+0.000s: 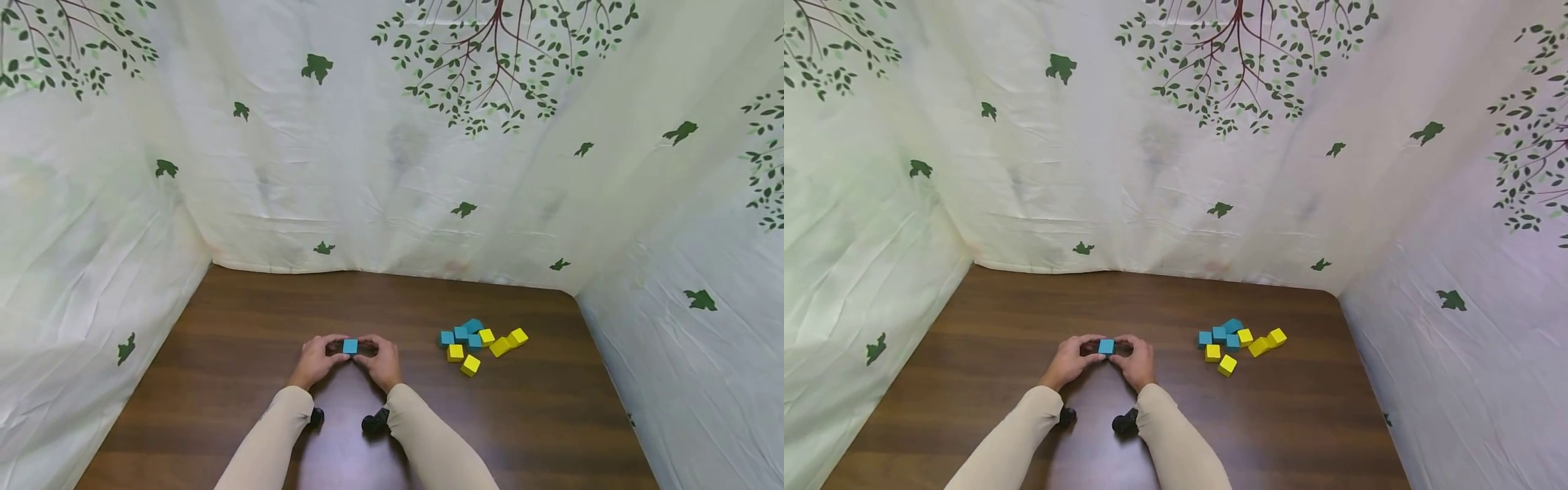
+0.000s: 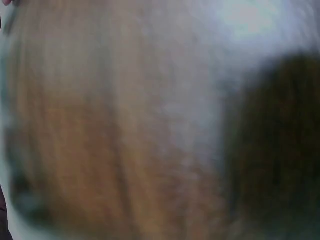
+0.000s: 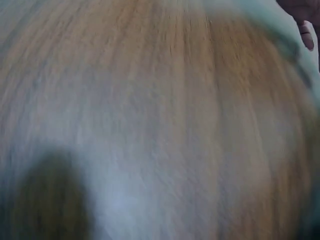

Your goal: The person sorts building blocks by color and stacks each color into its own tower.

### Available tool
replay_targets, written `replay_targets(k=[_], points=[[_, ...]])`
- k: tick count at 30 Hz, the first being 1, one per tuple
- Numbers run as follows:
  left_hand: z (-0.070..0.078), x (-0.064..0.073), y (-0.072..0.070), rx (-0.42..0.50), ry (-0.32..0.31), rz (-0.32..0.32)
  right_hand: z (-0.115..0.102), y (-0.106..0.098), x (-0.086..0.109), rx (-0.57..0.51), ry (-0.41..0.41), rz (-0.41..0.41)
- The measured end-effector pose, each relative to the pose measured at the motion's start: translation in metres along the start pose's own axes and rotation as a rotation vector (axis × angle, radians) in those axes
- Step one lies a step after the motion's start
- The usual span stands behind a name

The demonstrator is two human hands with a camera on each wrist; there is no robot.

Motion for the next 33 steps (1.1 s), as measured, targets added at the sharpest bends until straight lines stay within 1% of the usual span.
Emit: replay_targets(k=[6, 10, 15, 22, 28, 33], points=[[-0.01, 0.003, 0.004, -0.01, -0.034, 0.0, 0.007, 0.004, 0.003, -0.008, 0.036, 0.041], [-0.014, 0.003, 0.006, 0.011, -0.06, 0.013, 0.009, 0.005, 0.004, 0.008, 0.034, 0.056], [-0.016, 0.003, 0.007, 0.011, -0.061, 0.042, 0.009, 0.006, 0.005, 0.038, 0.037, 0.047], [-0.018, 0.002, 0.008, 0.003, -0.07, 0.064, 0.009, 0.004, 0.005, 0.031, 0.01, 0.032], [-0.019, 0.002, 0.009, 0.013, -0.076, 0.056, 0.012, 0.003, 0.005, 0.02, -0.002, 0.017], [-0.019, 0.002, 0.009, 0.005, -0.085, 0.05, 0.013, 0.002, 0.007, -0.018, 0.011, 0.001]])
Point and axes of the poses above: each hand's wrist, its own x-axis away from the middle knuckle, its own y-axis out of the palm, z = x × y, the point moved 10 cm from there along -x, towards the middle knuckle, and after that the axes turned 13 degrees about -x, right-handed, at the moved point
